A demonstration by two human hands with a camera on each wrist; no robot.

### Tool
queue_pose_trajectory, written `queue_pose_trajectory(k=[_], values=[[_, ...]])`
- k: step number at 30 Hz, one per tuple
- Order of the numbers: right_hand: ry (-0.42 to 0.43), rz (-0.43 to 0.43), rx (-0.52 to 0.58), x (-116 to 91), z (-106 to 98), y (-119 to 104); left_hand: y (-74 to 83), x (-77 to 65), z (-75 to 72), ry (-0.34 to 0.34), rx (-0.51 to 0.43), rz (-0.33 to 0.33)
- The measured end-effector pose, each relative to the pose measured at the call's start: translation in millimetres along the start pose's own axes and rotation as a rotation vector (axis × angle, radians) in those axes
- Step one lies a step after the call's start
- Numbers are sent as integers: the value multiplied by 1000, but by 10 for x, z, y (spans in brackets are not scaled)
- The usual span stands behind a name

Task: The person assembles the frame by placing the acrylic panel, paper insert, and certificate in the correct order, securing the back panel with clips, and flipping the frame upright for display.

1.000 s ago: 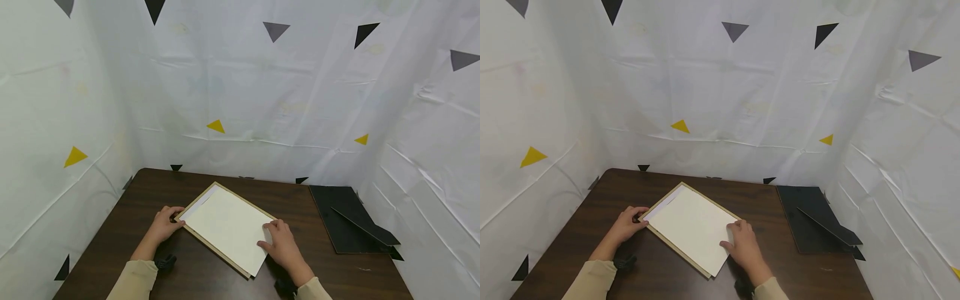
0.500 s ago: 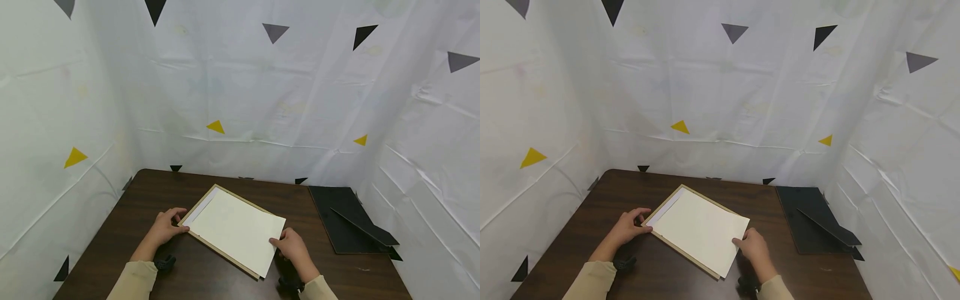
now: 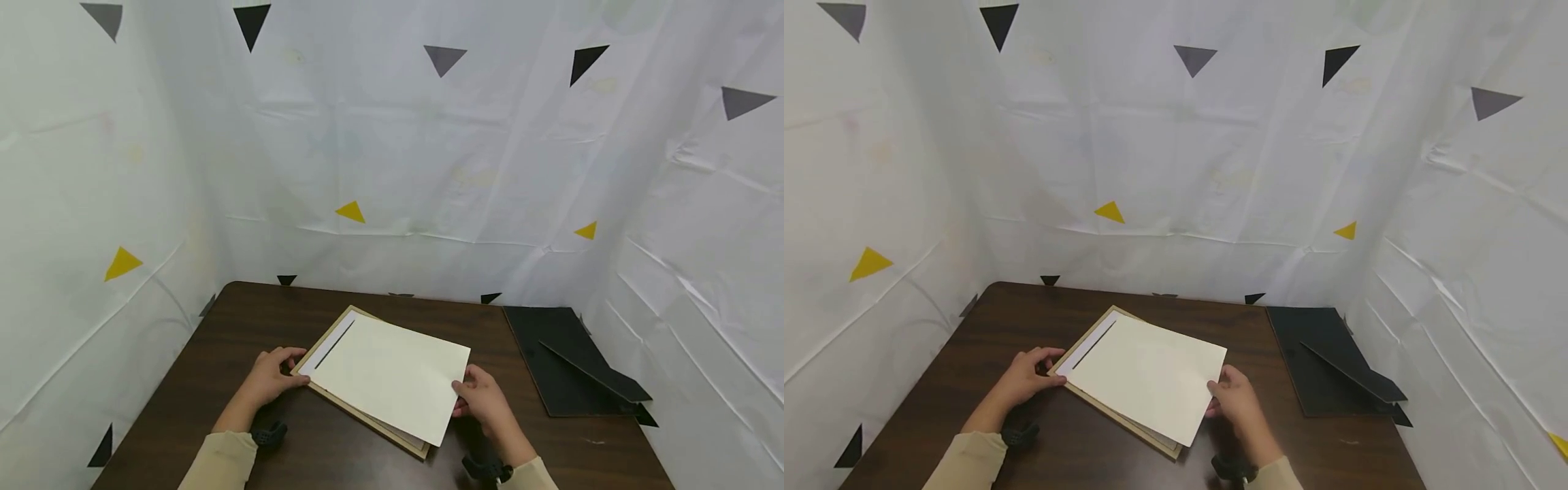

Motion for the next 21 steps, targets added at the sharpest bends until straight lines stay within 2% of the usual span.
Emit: queue_pose_trajectory(k=[9, 17, 21], values=[[-27, 6, 46, 60, 58, 103, 0, 3, 0, 5, 7, 14], [-72, 22, 49, 95, 171, 99, -1, -2, 16, -1, 11, 12], [-55, 20, 51, 88, 221, 100, 0, -2, 13, 3, 6, 12]])
Point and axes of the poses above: each hand's wrist, its own x-axis towards the middle knuckle, its own z-axis out of the palm, y = z × x, the point moved 6 cm from there along x, towards the middle knuckle, and after that the axes turned 8 degrees about x, right-handed, at the moved point
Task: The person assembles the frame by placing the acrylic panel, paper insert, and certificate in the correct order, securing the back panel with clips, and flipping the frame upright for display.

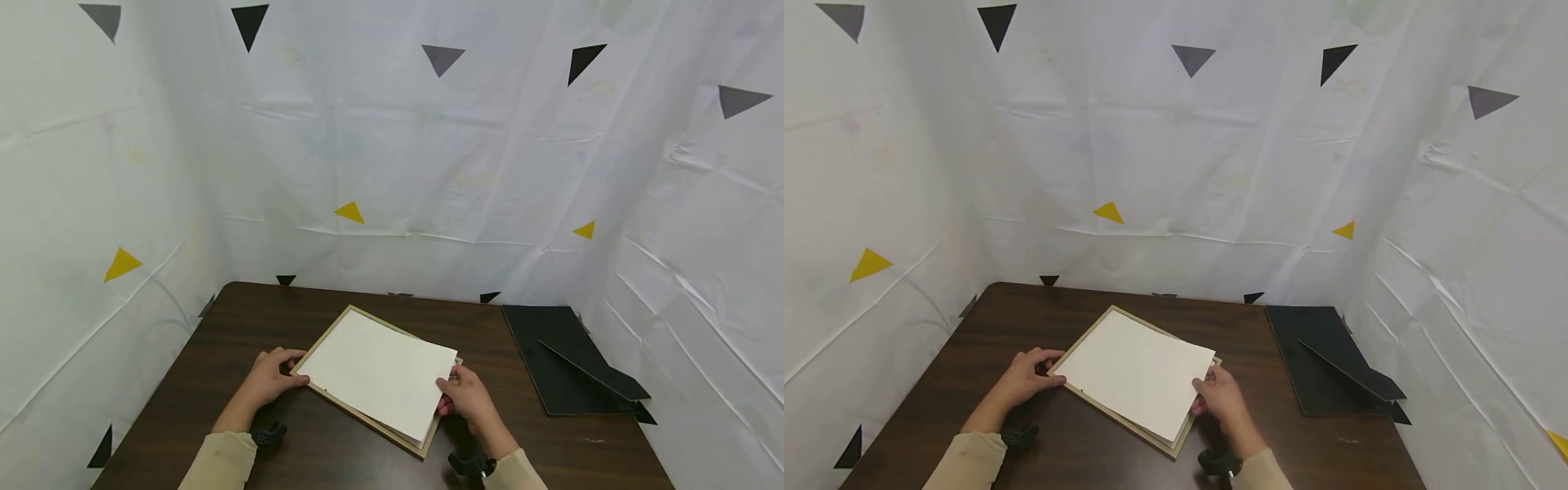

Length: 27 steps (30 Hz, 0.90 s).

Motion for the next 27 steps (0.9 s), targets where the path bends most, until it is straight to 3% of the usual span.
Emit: queue_pose_trajectory(k=[8, 17, 27], values=[[60, -53, -2, -67, -91, -55, 3, 4, 45, -15, 3, -12], [-6, 6, -251, -44, -104, 50, 3, -9, 7, -21, 8, -2], [68, -133, -432, 134, -101, -119, 42, -40, 16, -47, 13, -45]])
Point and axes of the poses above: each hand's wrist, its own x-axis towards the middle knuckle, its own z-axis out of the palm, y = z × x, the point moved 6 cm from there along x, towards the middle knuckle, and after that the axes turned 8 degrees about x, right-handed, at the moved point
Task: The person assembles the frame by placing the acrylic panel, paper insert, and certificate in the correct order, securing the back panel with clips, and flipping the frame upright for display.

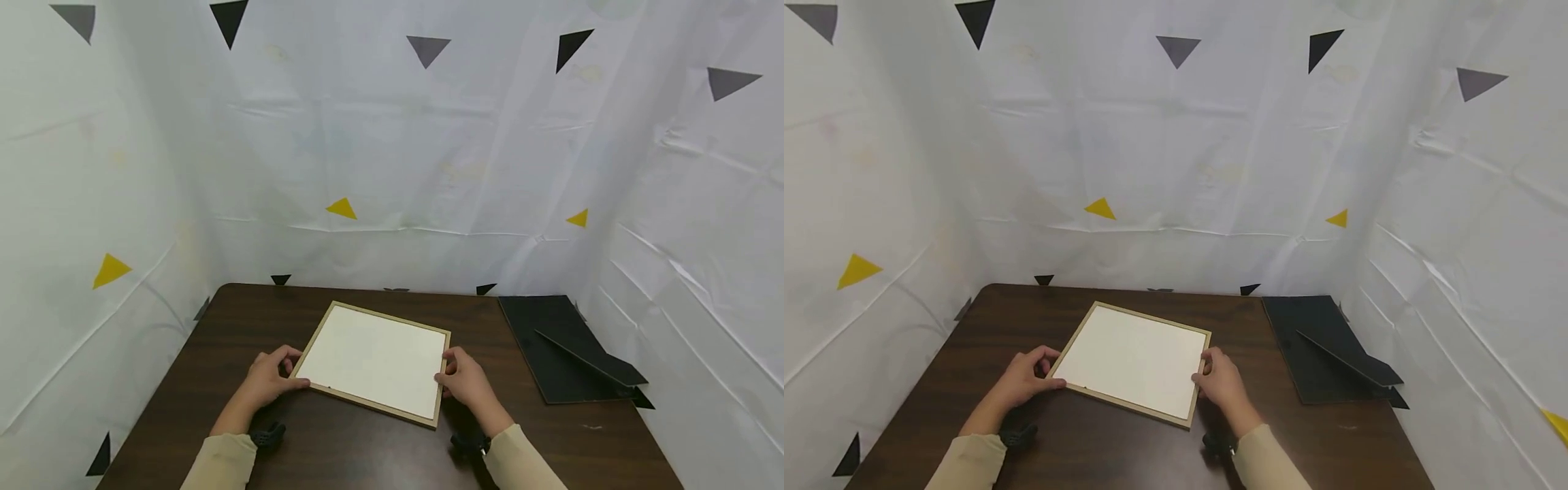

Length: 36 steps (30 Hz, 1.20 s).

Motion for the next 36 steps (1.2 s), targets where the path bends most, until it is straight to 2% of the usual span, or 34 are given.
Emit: queue_pose_trajectory(k=[5, 9, 14, 17, 23, 27, 30, 33, 36], values=[[-65, 29, -29, -79, 23, 36, 24, -31, 22, -15, 41, 22], [-116, 29, -99, -184, 71, 27, 26, -31, 23, -3, 69, 31], [-30, -20, -189, -221, 24, -36, 87, -13, 72, 17, 95, 30], [20, -16, -220, -220, -15, -34, 132, -22, 127, 19, 116, 31], [33, 41, -164, -154, -45, 11, 205, -83, 195, 24, 157, 55], [9, 15, -141, -66, -8, 11, 177, -111, 181, 35, 184, 41], [-16, 0, -94, -61, -15, 14, 146, -115, 164, 35, 171, 22], [-6, 7, -70, -134, -112, 12, 140, -118, 156, 25, 141, 23], [31, 12, -94, -234, -327, 6, 130, -120, 166, 23, 129, 29]])
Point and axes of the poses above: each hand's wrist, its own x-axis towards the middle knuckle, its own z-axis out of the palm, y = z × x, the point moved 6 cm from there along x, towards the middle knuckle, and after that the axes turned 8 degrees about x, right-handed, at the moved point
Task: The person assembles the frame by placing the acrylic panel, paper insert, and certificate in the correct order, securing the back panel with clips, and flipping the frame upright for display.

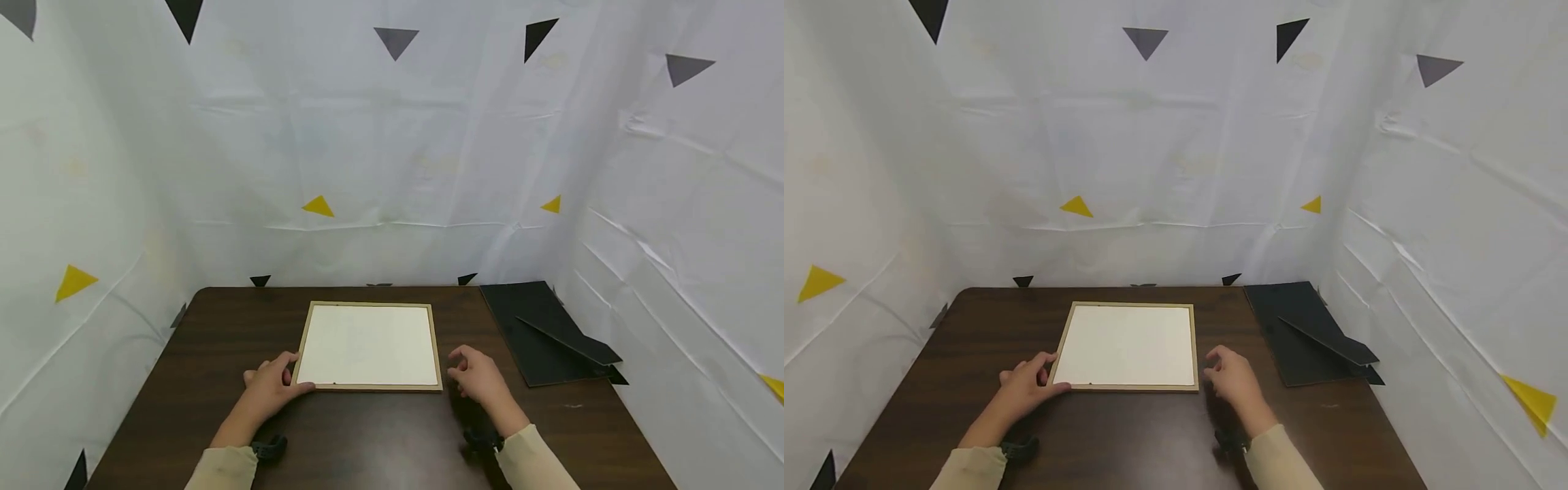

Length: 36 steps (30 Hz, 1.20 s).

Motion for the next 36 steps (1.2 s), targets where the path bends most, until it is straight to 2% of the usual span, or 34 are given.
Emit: queue_pose_trajectory(k=[5, 10, 16, 21, 25, 32, 36], values=[[67, 74, -120, -135, -589, 100, 0, 3, 11, 7, 9, 20], [111, 166, -263, -195, -1110, 275, 6, -7, -69, 27, 17, 27], [141, 310, -394, -331, -1684, 804, 6, -23, -10, -9, 18, 7], [240, 415, -438, -389, -2095, 1263, 14, -23, 3, -1, 14, 0], [295, 455, -406, -345, -2254, 1489, 7, -17, -1, -3, 9, -7], [238, 488, -428, -178, -2248, 1654, -16, -8, -11, 13, 14, -13], [234, 532, -407, -137, -2225, 1695, 19, -31, -22, 18, 7, -7]])
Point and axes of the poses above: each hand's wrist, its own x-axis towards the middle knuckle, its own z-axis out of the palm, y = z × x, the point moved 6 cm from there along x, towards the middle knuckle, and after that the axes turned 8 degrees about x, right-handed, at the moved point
